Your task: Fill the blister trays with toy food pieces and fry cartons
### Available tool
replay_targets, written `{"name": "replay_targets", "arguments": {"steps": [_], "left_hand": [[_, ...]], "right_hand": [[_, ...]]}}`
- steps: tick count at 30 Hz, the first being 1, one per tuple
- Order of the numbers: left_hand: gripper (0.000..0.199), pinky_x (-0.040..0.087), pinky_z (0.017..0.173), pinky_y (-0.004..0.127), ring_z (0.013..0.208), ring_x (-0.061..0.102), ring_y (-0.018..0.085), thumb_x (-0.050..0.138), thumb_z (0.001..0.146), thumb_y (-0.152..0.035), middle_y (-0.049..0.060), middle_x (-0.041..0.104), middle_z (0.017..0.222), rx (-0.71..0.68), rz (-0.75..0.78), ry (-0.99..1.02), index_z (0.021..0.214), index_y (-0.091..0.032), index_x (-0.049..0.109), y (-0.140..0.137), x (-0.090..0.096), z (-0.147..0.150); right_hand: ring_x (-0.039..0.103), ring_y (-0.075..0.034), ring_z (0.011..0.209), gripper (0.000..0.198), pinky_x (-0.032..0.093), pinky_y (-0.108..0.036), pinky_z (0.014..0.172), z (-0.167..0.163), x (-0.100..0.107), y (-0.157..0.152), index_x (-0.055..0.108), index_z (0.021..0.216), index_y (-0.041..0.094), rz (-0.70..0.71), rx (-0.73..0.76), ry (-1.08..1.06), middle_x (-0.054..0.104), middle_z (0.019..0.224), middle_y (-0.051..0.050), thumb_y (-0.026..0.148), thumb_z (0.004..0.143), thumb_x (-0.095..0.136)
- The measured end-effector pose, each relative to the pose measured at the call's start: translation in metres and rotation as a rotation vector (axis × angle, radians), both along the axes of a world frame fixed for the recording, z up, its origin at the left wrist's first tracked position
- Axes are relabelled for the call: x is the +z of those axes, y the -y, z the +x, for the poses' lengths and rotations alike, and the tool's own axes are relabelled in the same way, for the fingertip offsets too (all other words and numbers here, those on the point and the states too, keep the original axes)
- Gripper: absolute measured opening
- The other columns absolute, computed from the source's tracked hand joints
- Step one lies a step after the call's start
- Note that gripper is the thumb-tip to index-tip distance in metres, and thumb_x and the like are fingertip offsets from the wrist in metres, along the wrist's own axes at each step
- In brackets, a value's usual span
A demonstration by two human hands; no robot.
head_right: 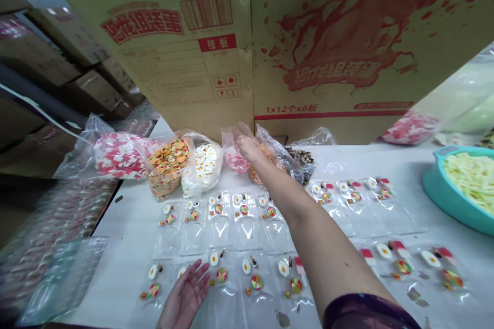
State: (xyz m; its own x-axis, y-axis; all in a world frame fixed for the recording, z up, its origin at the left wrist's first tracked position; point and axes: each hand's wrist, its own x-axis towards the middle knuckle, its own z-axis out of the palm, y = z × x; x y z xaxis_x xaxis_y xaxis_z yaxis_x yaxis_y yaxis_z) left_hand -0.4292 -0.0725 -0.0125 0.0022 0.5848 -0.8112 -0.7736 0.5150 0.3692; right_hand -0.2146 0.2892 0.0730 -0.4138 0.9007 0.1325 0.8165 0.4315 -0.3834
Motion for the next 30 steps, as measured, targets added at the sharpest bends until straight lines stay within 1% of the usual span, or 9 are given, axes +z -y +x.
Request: {"name": "replay_targets", "arguments": {"steps": [4,8,11,14,17,20,22,25,30], "left_hand": [[0.032,0.046,0.079,0.033,0.089,0.060,0.019,0.056,0.076,-0.027,0.009,0.058,0.111,0.001,0.052,0.034,0.107,-0.018,0.054,-0.007,0.010,0.010],[0.033,0.046,0.078,0.033,0.086,0.060,0.019,0.056,0.076,-0.029,0.009,0.059,0.108,-0.007,0.111,0.101,0.107,-0.018,0.053,-0.018,0.028,0.033],[0.032,0.045,0.075,0.031,0.086,0.060,0.018,0.055,0.077,-0.032,0.008,0.059,0.106,-0.017,0.155,0.161,0.105,-0.018,0.053,-0.022,0.042,0.054],[0.031,0.045,0.074,0.030,0.086,0.059,0.018,0.055,0.077,-0.033,0.008,0.060,0.104,-0.011,0.205,0.198,0.103,-0.018,0.053,-0.014,0.054,0.071],[0.031,0.045,0.072,0.029,0.084,0.060,0.018,0.055,0.076,-0.033,0.007,0.061,0.102,0.033,0.247,0.207,0.103,-0.018,0.053,0.003,0.061,0.084],[0.031,0.045,0.071,0.029,0.083,0.060,0.018,0.055,0.076,-0.034,0.008,0.061,0.101,0.111,0.292,0.213,0.102,-0.018,0.053,0.027,0.064,0.094],[0.031,0.045,0.071,0.030,0.082,0.060,0.017,0.055,0.076,-0.035,0.007,0.061,0.101,0.168,0.317,0.214,0.102,-0.018,0.053,0.045,0.066,0.099],[0.032,0.045,0.070,0.028,0.081,0.060,0.016,0.057,0.074,-0.034,0.006,0.061,0.100,0.246,0.321,0.203,0.103,-0.020,0.053,0.073,0.068,0.101],[0.035,0.045,0.072,0.028,0.082,0.060,0.016,0.059,0.073,-0.033,0.006,0.059,0.104,0.336,0.349,0.178,0.104,-0.020,0.053,0.117,0.071,0.089]], "right_hand": [[0.053,-0.014,0.073,0.016,0.037,-0.023,0.064,0.008,0.043,-0.007,0.060,0.067,0.016,0.116,0.027,-0.171,0.060,0.079,-0.005,0.021,0.075,0.048],[0.054,-0.013,0.071,0.014,0.040,-0.024,0.066,0.016,0.107,0.004,0.060,0.065,0.017,0.184,0.131,-0.484,0.058,0.075,-0.003,0.022,0.073,0.050],[0.053,-0.012,0.067,0.013,0.041,-0.024,0.061,0.020,0.166,0.026,0.061,0.064,0.016,0.140,0.213,-0.607,0.059,0.073,-0.003,0.025,0.070,0.054],[0.051,-0.011,0.057,0.013,0.039,-0.022,0.052,0.020,0.222,0.058,0.062,0.064,0.015,0.034,0.198,-0.701,0.059,0.066,-0.001,0.028,0.067,0.059],[0.048,-0.009,0.049,0.013,0.037,-0.022,0.046,0.020,0.270,0.090,0.063,0.066,0.014,-0.088,0.161,-0.835,0.058,0.059,-0.001,0.027,0.064,0.063],[0.047,-0.009,0.043,0.009,0.036,-0.023,0.043,0.018,0.310,0.113,0.062,0.064,0.012,-0.169,0.138,-0.960,0.057,0.053,-0.001,0.021,0.062,0.064],[0.045,-0.008,0.040,0.006,0.034,-0.022,0.040,0.013,0.334,0.124,0.060,0.061,0.011,-0.163,0.128,-0.989,0.055,0.048,-0.001,0.016,0.063,0.063],[0.043,-0.007,0.036,0.010,0.032,-0.022,0.039,-0.001,0.366,0.139,0.057,0.056,0.011,-0.121,0.158,-0.978,0.050,0.041,0.001,0.010,0.066,0.060],[0.044,-0.005,0.036,0.017,0.032,-0.021,0.043,-0.032,0.405,0.174,0.054,0.055,0.009,-0.073,0.189,-0.882,0.045,0.037,0.003,0.001,0.070,0.054]]}}
